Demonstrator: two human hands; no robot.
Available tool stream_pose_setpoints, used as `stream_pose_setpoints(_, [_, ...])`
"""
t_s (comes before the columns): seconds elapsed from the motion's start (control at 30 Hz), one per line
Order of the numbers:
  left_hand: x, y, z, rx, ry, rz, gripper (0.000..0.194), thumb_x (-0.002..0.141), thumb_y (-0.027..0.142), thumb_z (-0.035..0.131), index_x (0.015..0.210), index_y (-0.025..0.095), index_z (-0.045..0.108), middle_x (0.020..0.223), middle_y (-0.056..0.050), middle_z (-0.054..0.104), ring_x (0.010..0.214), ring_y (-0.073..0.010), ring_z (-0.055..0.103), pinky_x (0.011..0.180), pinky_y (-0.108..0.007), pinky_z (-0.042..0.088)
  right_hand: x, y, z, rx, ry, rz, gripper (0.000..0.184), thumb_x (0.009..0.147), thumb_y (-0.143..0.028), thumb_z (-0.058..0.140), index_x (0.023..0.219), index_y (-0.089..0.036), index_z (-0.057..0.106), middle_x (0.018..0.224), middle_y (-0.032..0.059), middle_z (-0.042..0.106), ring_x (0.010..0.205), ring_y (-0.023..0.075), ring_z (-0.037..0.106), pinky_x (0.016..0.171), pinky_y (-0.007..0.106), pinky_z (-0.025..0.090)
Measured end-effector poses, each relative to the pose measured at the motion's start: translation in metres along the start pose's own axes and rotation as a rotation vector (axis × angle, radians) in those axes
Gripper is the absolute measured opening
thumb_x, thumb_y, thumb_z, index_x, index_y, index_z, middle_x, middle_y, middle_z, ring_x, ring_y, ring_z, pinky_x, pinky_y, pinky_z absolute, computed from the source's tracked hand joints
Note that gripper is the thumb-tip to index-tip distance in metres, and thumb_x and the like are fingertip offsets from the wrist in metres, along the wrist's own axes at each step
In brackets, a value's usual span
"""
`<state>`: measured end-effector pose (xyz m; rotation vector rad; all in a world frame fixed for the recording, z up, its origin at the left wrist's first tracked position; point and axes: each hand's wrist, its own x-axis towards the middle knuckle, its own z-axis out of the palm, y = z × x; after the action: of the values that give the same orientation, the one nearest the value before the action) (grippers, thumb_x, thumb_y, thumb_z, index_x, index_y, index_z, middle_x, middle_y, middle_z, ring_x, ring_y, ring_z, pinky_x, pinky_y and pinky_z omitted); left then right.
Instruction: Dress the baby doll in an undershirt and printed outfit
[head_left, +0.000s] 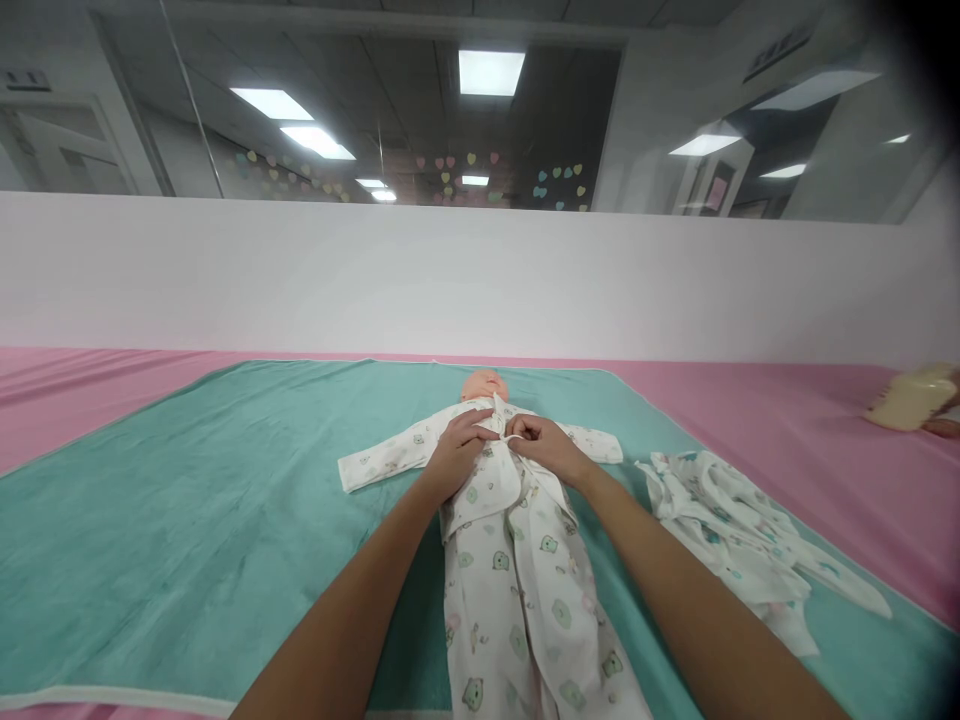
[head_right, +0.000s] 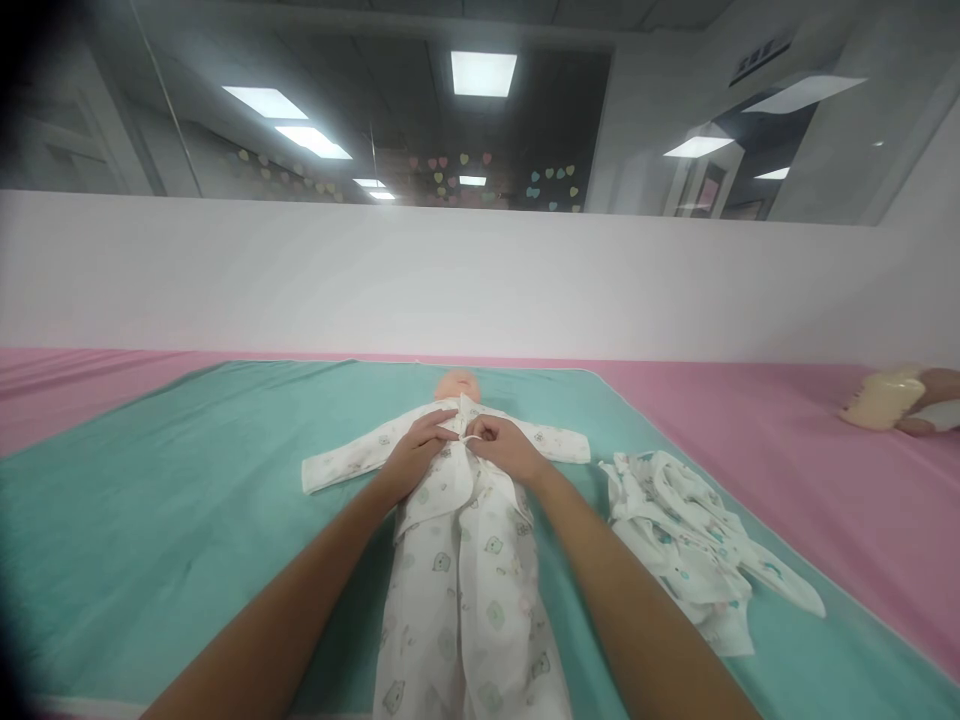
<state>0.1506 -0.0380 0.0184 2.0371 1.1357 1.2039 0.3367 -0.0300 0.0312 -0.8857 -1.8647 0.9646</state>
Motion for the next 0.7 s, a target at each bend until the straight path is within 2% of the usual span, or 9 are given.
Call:
stream_pose_setpoints(0.27, [0.0,0.004,-0.001,0.001,-0.001,-0.008,0.03,0.08,0.018,0.04,0.084,0.026,0.069,0.13,0.005,0.049,0.125,-0.0187,0.036,0.109,-0.038,0.025,0.003,0.01,0.001,-0.05,0.072,0.047,0.015,0.068,-0.026,0.054,0.062,-0.019,0.042,0.067,-0.0023,0.047,0.056,0.0102,0.036,0.054,0.025,0.029])
stream_pose_setpoints(0.5, [0.001,0.002,-0.002,0.059,-0.021,0.086,0.029,0.082,0.017,0.041,0.086,0.026,0.069,0.128,0.001,0.051,0.122,-0.0193,0.04,0.105,-0.04,0.033,0.005,0.011,0.0,-0.077,0.081,0.045,0.014,0.066,-0.023,0.053,0.061,-0.019,0.04,0.064,-0.0036,0.043,0.056,0.01,0.034,0.055,0.025,0.027])
stream_pose_setpoints(0.7, [0.0,0.006,-0.003,0.131,-0.057,0.155,0.035,0.085,0.016,0.037,0.097,0.03,0.067,0.131,0.003,0.047,0.123,-0.0179,0.04,0.105,-0.039,0.033,0.003,0.005,-0.002,-0.052,0.071,0.054,0.016,0.069,-0.028,0.051,0.062,-0.019,0.04,0.063,-0.0039,0.038,0.058,0.0106,0.033,0.055,0.025,0.025])
